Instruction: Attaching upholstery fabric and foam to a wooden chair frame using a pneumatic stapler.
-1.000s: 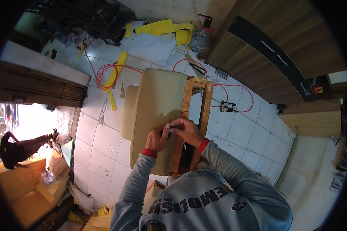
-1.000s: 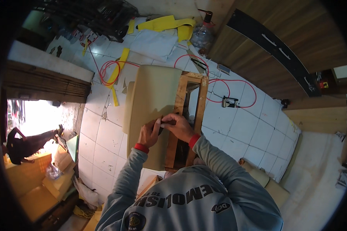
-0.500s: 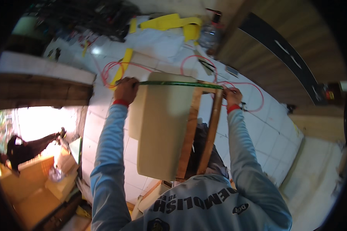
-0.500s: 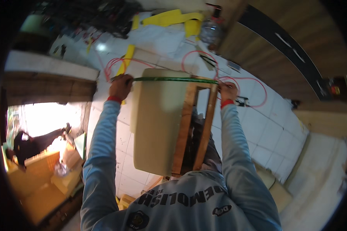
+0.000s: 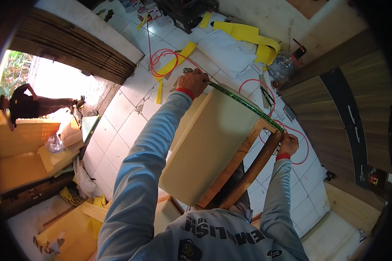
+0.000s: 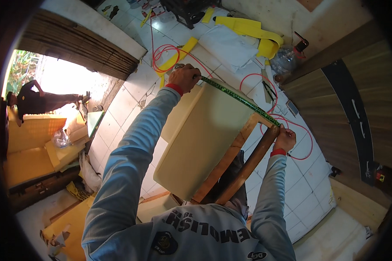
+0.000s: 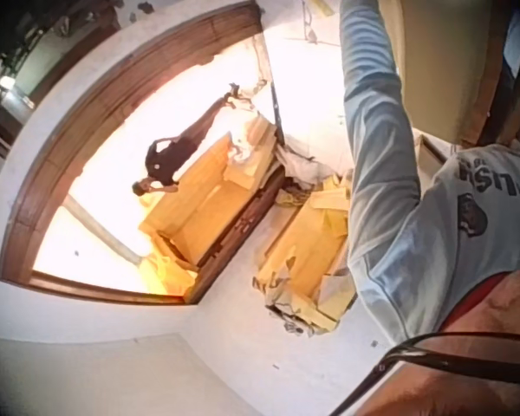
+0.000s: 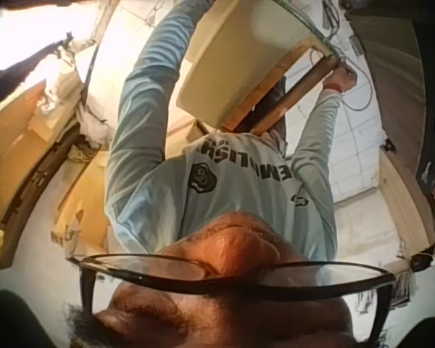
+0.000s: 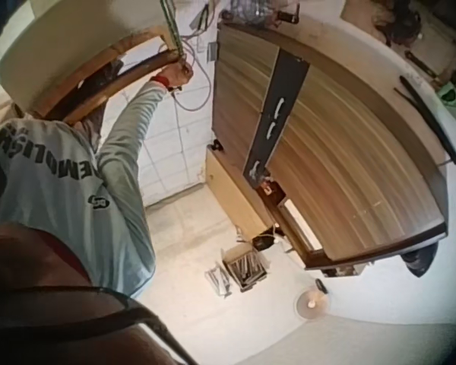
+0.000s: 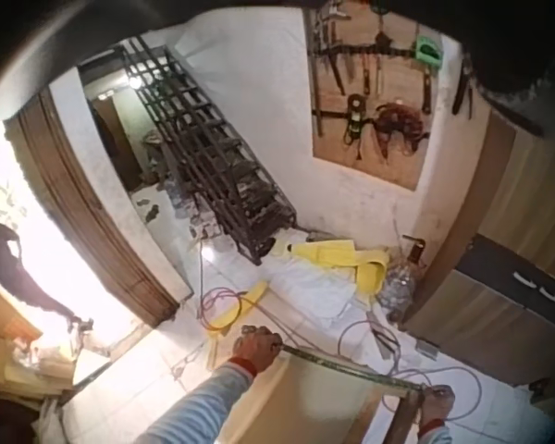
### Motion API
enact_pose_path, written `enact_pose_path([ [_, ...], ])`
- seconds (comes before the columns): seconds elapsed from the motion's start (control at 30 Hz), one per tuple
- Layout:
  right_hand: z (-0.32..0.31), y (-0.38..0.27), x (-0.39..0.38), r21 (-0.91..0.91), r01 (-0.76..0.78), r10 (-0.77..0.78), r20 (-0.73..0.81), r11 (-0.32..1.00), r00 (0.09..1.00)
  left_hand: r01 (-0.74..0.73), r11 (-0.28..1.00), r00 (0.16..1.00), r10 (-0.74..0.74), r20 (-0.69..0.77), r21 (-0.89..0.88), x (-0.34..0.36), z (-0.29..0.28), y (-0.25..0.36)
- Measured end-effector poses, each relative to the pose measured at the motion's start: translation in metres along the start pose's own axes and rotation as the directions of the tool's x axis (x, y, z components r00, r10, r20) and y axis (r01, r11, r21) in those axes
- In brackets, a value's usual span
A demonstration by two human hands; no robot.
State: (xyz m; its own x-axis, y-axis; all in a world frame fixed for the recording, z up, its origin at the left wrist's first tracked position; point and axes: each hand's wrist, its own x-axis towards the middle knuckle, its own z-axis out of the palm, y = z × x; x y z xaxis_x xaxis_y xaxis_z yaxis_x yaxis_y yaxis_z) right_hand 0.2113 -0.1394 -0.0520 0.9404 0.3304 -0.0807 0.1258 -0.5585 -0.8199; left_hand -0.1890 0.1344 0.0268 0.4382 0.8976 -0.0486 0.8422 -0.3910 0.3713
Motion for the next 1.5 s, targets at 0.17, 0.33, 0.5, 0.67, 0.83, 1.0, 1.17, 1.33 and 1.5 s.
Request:
enact_pose_path([
  [0.17, -0.004, 0.003, 0.003, 0.1, -0.022, 0.016, 0.058, 0.995, 0.998, 0.004, 0.999, 0.999, -0.005, 0.043, 0.035, -0.004, -0.003, 0.0],
  [0.33, -0.013, 0.012, -0.006, 0.14, -0.086, 0.07, 0.113, 0.986, 0.991, 0.054, 0.996, 0.989, -0.064, 0.131, 0.075, -0.021, -0.014, 0.0],
  [0.5, -0.027, 0.024, -0.034, 0.18, -0.165, 0.142, 0.132, 0.97, 0.981, 0.051, 0.997, 0.992, -0.057, 0.116, 0.06, -0.054, -0.017, -0.008],
  [0.67, -0.045, 0.044, -0.067, 0.168, -0.136, 0.108, 0.166, 0.976, 0.98, 0.025, 0.998, 0.994, -0.031, 0.104, 0.059, -0.102, -0.008, -0.025],
  [0.83, -0.062, 0.069, -0.108, 0.228, -0.105, 0.066, 0.174, 0.968, 0.983, 0.043, 0.999, 0.99, -0.044, 0.134, 0.011, -0.157, -0.007, -0.039],
  [1.0, -0.084, 0.09, -0.146, 0.299, -0.153, 0.087, 0.224, 0.942, 0.971, 0.047, 0.999, 0.988, -0.047, 0.146, 0.006, -0.209, -0.012, -0.049],
  [1.17, -0.106, 0.109, -0.187, 0.352, -0.173, 0.066, 0.296, 0.92, 0.953, 0.074, 0.997, 0.982, -0.07, 0.178, -0.015, -0.259, -0.012, -0.06],
  [1.33, -0.137, 0.123, -0.236, 0.323, -0.266, 0.133, 0.38, 0.908, 0.915, 0.095, 0.995, 0.974, -0.089, 0.209, -0.019, -0.307, -0.011, -0.074],
  [1.5, -0.165, 0.136, -0.281, 0.237, -0.332, 0.195, 0.463, 0.913, 0.865, 0.091, 0.996, 0.973, -0.086, 0.212, -0.013, -0.355, -0.012, -0.086],
])
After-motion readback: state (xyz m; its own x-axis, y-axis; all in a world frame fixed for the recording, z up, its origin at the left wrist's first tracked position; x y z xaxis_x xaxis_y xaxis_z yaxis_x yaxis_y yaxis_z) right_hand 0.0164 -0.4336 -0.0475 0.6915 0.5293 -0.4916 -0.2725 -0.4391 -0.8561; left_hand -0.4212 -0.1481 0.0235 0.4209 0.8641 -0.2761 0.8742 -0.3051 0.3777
